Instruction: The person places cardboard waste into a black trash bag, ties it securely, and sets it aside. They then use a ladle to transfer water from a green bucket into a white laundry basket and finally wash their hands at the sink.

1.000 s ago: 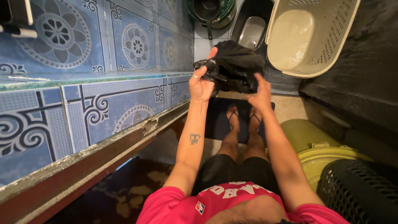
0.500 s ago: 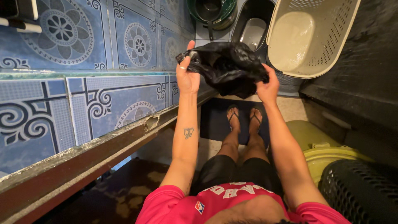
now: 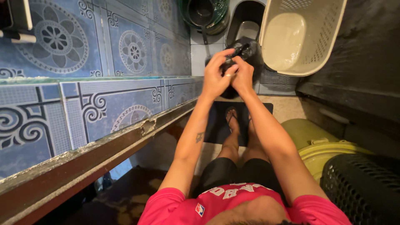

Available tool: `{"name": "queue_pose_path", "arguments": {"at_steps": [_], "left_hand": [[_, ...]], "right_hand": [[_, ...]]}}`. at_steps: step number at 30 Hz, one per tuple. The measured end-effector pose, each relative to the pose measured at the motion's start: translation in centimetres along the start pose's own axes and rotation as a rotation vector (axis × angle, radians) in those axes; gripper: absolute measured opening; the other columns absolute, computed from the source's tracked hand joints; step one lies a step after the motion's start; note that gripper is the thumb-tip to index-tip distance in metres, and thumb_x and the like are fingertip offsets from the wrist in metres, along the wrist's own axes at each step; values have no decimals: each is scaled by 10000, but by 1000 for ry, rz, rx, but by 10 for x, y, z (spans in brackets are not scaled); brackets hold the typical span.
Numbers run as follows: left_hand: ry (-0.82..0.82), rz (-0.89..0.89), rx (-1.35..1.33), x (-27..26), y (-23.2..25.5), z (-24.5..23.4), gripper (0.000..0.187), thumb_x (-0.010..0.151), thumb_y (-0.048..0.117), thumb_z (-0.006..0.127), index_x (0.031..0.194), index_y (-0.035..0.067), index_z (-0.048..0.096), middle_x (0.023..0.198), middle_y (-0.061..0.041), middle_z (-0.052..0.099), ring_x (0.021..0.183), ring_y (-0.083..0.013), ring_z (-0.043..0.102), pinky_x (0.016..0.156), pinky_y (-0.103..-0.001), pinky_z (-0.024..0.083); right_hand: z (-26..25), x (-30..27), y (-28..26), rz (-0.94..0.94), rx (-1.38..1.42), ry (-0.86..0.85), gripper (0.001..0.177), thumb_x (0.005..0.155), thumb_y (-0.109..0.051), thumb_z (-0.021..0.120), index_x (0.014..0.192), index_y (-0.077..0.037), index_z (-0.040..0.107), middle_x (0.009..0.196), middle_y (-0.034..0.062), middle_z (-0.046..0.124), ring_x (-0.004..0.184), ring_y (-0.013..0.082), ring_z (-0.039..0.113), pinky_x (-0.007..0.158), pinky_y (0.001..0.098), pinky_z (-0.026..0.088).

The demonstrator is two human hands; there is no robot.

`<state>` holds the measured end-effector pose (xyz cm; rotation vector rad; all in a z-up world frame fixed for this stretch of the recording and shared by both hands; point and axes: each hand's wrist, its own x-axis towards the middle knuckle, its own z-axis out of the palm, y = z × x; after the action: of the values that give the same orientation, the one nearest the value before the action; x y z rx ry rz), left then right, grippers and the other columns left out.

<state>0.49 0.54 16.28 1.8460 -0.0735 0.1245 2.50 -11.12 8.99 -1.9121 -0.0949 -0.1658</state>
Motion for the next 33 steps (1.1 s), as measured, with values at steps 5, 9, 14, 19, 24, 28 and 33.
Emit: {"name": "queue_pose_path", "arguments": {"at_steps": [5,9,14,19,24,28,33], "left_hand": [[139,14,-49,-30,-15,-32,721,806,172,892,1377,-1,486,1539,-143,459,1393,-272,510,1143,-361,474],[159,-31,310,-54,-75,-27,1230,564,319,981,1479,-81,262,1532,-252,314,1426,-361,310,1154,-435,287],[155,79,395,-43,-176,27,1145,497,417,955,1370,-72,399,1343,-205,463,1263,-358,427,1063,-472,377],[182,-40,420,-38,-224,40,1016,589,415,883,1363,-61,429,1341,-192,494,1250,-347,462,1057,-470,404],[237,-160,339,-30,-227,26,891,681,412,810,1356,-50,458,1339,-180,524,1237,-336,498,1051,-469,430],[365,-290,143,-32,-223,6,795,755,410,752,1351,-41,482,1337,-170,548,1226,-327,526,1045,-468,451],[554,-460,-331,-16,-234,-6,683,847,408,679,1344,-30,512,1334,-157,578,1213,-316,561,1039,-467,478]], "right_hand": [[0,7,4,57,-42,76,222,743,-29,739,955,-39,675,826,193,703,796,395,708,698,421,545],[7,15,-26,9,16,119,256,730,23,711,973,-48,675,859,207,705,852,412,707,716,425,551],[23,5,-78,39,87,36,334,709,-5,756,1024,-81,671,824,206,696,810,422,701,713,475,534],[25,-1,-110,29,-197,-165,447,605,-31,783,1032,-86,663,753,204,678,781,448,679,879,702,352],[45,-10,-118,-8,-258,-285,296,762,-15,697,1043,-102,663,771,174,688,815,386,708,1145,822,194],[65,-13,-116,-20,-116,-269,384,774,-2,657,1154,-59,648,882,234,670,892,434,677,844,520,509],[47,-33,-131,-36,11,-220,476,748,-50,699,1210,13,603,976,280,643,961,463,640,862,534,494]]}}
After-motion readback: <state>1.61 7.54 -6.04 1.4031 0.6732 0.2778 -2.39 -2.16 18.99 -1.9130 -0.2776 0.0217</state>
